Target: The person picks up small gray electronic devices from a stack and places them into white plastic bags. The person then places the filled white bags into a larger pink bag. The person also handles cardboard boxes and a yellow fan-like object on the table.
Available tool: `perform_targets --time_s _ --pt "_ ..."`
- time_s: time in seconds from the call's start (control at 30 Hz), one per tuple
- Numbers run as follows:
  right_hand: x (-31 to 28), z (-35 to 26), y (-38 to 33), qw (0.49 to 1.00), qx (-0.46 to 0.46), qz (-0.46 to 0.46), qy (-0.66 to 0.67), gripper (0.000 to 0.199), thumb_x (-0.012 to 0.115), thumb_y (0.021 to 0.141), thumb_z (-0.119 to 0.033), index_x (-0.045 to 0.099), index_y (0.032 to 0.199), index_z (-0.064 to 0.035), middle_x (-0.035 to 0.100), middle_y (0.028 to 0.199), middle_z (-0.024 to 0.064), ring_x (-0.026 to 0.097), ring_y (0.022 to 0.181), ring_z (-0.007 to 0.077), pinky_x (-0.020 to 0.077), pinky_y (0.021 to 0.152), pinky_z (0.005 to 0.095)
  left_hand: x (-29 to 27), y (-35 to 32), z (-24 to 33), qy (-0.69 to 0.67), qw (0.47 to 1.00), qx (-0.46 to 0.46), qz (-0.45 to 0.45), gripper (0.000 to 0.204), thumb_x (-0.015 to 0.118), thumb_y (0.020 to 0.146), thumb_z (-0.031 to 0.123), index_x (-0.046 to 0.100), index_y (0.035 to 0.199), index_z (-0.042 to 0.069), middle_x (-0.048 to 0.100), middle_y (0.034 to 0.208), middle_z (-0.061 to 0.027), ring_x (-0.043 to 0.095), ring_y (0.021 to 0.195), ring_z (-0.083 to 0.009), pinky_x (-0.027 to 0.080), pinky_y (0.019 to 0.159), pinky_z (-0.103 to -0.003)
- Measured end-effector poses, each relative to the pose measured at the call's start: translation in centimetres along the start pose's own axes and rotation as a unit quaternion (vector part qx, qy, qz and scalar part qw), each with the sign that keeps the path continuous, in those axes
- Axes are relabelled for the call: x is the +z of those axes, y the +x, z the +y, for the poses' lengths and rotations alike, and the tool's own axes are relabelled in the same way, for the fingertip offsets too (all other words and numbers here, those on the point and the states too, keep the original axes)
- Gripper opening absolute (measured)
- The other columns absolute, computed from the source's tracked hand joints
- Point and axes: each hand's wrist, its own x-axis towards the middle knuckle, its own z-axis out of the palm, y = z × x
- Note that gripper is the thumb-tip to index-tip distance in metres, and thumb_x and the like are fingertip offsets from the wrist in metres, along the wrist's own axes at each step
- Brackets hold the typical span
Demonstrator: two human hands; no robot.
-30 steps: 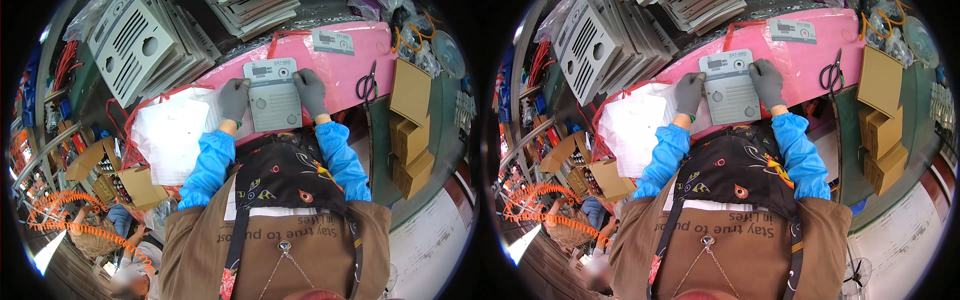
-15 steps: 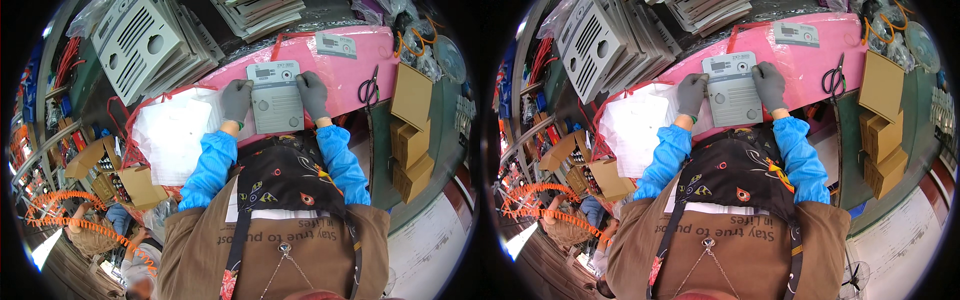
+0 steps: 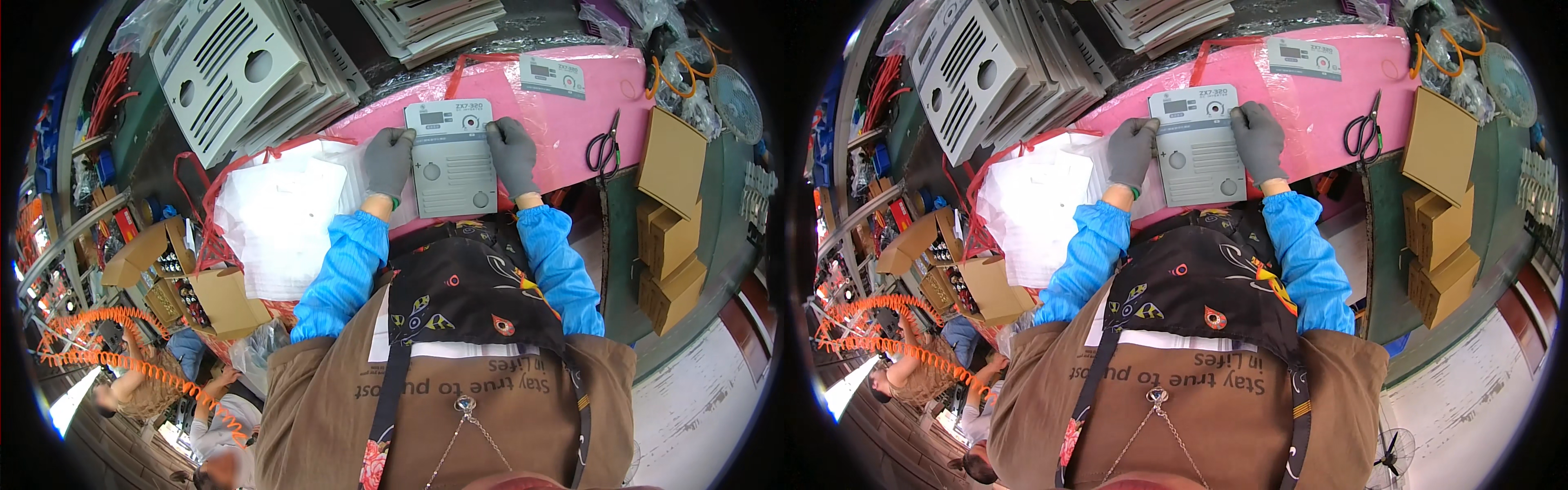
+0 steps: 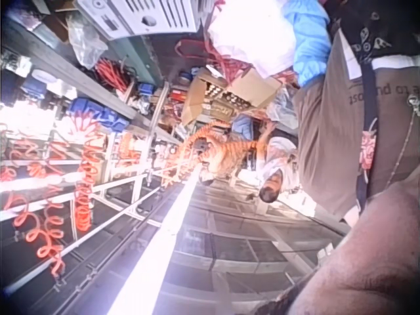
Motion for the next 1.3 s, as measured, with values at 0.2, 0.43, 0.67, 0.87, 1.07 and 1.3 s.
perform_targets --time_s 0.2,0.43,0.67,0.87,1.07,1.3 --pt "-0.1 -0.2 0.0 1.000 -0.003 0.003 -0.001 0.021 0.060 0.091 -0.027 0.062 0.088 -0.0062 0.060 0.083 0.0130 0.060 0.076 0.0339 0.0471 0.066 0.0437 0.1 0.1 -0.1 -0.014 1.000 -0.005 -0.005 0.023 0.069 0.092 0.022 0.068 0.098 0.000 0.063 0.077 -0.0027 0.057 0.062 -0.0094 0.051 0.057 -0.026" --pt "0.3 0.2 -0.1 1.000 -0.016 0.017 -0.008 0.021 0.059 0.092 -0.027 0.061 0.089 -0.0060 0.060 0.084 0.0134 0.061 0.078 0.0342 0.0473 0.067 0.0448 0.2 0.3 -1.1 0.009 1.000 0.023 0.009 0.025 0.070 0.091 0.023 0.068 0.097 0.000 0.064 0.077 -0.0036 0.059 0.064 -0.0104 0.051 0.057 -0.027" --pt "-1.4 -0.2 1.4 0.977 -0.083 -0.087 -0.174 0.024 0.056 0.093 -0.032 0.063 0.093 -0.0092 0.065 0.087 0.0125 0.065 0.082 0.0351 0.0504 0.068 0.0482 -1.5 1.2 2.9 0.401 0.892 0.202 -0.050 0.041 0.064 0.091 0.043 0.070 0.098 0.003 0.070 0.081 -0.0173 0.070 0.077 -0.0309 0.054 0.066 -0.043" --pt "-4.4 -5.0 4.1 0.892 -0.074 -0.235 -0.378 0.032 0.052 0.095 -0.037 0.072 0.099 -0.0129 0.072 0.094 0.0131 0.070 0.089 0.0330 0.0531 0.071 0.0503 -2.5 0.8 8.1 0.576 0.793 0.146 -0.136 0.053 0.055 0.091 0.055 0.075 0.090 0.006 0.071 0.094 -0.0199 0.067 0.092 -0.0379 0.051 0.081 -0.047" --pt "-1.3 -2.5 0.1 0.944 0.084 -0.200 -0.247 0.054 0.037 0.100 -0.048 0.071 0.100 -0.0058 0.071 0.100 0.0193 0.069 0.094 0.0356 0.0523 0.078 0.0540 -0.8 -0.7 2.4 0.396 0.910 0.048 -0.114 0.047 0.059 0.089 0.045 0.072 0.091 0.000 0.071 0.089 -0.0215 0.069 0.088 -0.0353 0.052 0.080 -0.044" --pt "-3.3 1.3 -1.0 0.932 0.207 -0.227 0.193 0.053 0.046 0.098 -0.051 0.068 0.097 -0.0030 0.070 0.087 0.0141 0.068 0.077 0.0230 0.0542 0.065 0.0382 1.3 -9.0 7.2 0.176 0.962 0.158 -0.136 0.041 0.070 0.084 0.033 0.064 0.108 0.000 0.070 0.082 -0.0122 0.069 0.078 -0.0209 0.052 0.074 -0.035"
